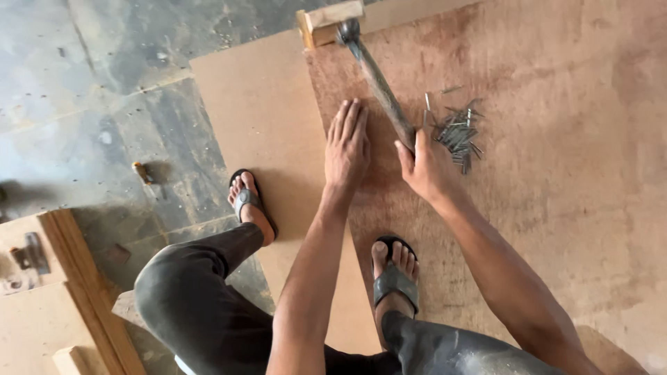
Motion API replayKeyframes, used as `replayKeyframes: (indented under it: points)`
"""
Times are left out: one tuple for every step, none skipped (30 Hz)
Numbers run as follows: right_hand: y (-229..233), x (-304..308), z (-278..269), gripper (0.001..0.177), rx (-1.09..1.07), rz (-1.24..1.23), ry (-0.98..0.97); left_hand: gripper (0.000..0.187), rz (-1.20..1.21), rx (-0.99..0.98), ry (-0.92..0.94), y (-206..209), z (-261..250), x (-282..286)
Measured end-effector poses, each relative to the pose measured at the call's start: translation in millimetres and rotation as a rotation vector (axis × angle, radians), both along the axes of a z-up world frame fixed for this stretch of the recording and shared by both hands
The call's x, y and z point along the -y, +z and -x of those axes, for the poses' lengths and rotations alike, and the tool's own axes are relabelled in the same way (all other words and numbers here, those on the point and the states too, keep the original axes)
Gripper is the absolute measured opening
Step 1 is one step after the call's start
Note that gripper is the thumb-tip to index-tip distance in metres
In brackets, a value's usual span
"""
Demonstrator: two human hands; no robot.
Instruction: The person hammers nails into a wooden board using a hammer. They pick up nails from a pile and drive them into the surface of the wood.
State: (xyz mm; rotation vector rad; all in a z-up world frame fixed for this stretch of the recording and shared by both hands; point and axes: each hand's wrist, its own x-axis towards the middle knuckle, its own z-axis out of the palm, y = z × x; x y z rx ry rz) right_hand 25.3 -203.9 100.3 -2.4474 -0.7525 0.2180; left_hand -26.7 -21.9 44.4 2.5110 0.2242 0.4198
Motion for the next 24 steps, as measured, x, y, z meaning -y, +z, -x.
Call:
replayKeyframes:
  points:
    - [2.8, 6.6, 5.3, 0.025, -0.071, -0.038, -0.020, 0.049, -0.012, -0.027, 0.002, -1.2, 1.4, 3.8]
    - [5.4, 9.9, 6.4, 0.024, -0.019, -0.152, -0.018, 0.049, -0.005, -0.011, -0.002, -1.9, -0.3, 4.2]
    - [8.3, 12.4, 7.2, 0.023, 0.032, -0.267, -0.015, 0.048, 0.002, 0.005, -0.007, -2.3, -2.5, 4.0]
    - [10.4, 13.0, 10.5, 0.022, 0.077, -0.380, -0.017, 0.048, 0.010, 0.014, -0.015, -2.3, -1.2, 2.8]
    - [11.3, 11.6, 12.1, 0.022, 0.068, -0.391, -0.030, 0.048, 0.003, 0.009, -0.012, -2.1, 0.6, 1.9]
    - [12.1, 9.7, 12.6, 0.022, 0.059, -0.401, -0.041, 0.048, -0.003, 0.005, -0.008, -1.6, 2.2, 1.4]
    - [11.7, 5.9, 11.3, 0.022, 0.050, -0.412, -0.053, 0.048, -0.009, 0.000, -0.005, -0.7, 4.7, 1.3]
    - [10.8, 0.9, 4.6, 0.024, 0.037, -0.234, -0.033, 0.049, 0.003, 0.002, -0.008, -0.3, 1.7, 0.9]
    - [8.8, -5.2, -2.9, 0.027, 0.025, -0.055, -0.014, 0.050, 0.016, 0.004, -0.011, -0.1, -1.2, 0.5]
    - [7.5, -8.6, -5.1, 0.029, 0.008, 0.117, 0.008, 0.051, 0.022, 0.002, -0.011, -0.2, -0.5, 0.1]
    - [7.2, -9.5, -5.5, 0.029, -0.045, 0.088, -0.005, 0.050, 0.008, -0.006, 0.000, -0.4, -0.6, -0.2]
    - [7.4, -8.5, -3.6, 0.029, -0.105, 0.070, -0.028, 0.049, 0.004, -0.021, 0.001, -0.2, 0.1, 1.2]
    - [9.2, -5.8, -0.1, 0.029, -0.164, 0.050, -0.050, 0.048, 0.001, -0.035, 0.003, 0.6, -0.1, 2.2]
    - [11.3, -3.4, 3.0, 0.027, -0.043, -0.102, -0.035, 0.049, 0.010, -0.031, -0.005, 1.8, -0.2, 1.5]
    - [13.8, 0.0, 7.1, 0.026, 0.078, -0.254, -0.018, 0.049, 0.019, -0.026, -0.012, 2.7, -0.9, 0.4]
    - [15.8, 3.2, 12.1, 0.024, 0.195, -0.406, 0.000, 0.050, 0.028, -0.025, -0.019, 3.5, 0.7, 0.5]
    - [16.5, 4.4, 14.6, 0.023, 0.169, -0.417, -0.023, 0.049, 0.030, -0.022, -0.018, 3.7, 2.2, 0.8]
    - [17.1, 5.3, 15.5, 0.022, 0.145, -0.428, -0.048, 0.049, 0.031, -0.016, -0.018, 3.4, 2.4, 1.0]
    - [17.9, 4.6, 14.5, 0.020, 0.121, -0.438, -0.073, 0.049, 0.033, -0.010, -0.019, 3.4, 3.2, 1.4]
    - [18.1, 0.3, 9.3, 0.024, 0.007, -0.289, -0.069, 0.051, 0.035, -0.012, -0.018, 3.5, 0.5, 0.4]
    - [18.7, -5.9, 2.1, 0.029, -0.105, -0.139, -0.064, 0.053, 0.036, -0.013, -0.017, 3.9, -2.2, -0.5]
    - [20.1, -12.6, -6.0, 0.034, -0.214, 0.008, -0.058, 0.055, 0.034, -0.012, -0.016, 4.0, -5.3, -2.2]
    - [22.7, -17.8, -13.3, 0.032, -0.177, 0.027, -0.052, 0.053, 0.024, 0.014, -0.005, 3.4, -9.5, -4.1]
    - [27.5, -15.6, -5.1, 0.031, -0.166, 0.062, -0.061, 0.052, 0.030, 0.015, -0.008, 3.7, -0.3, 0.6]
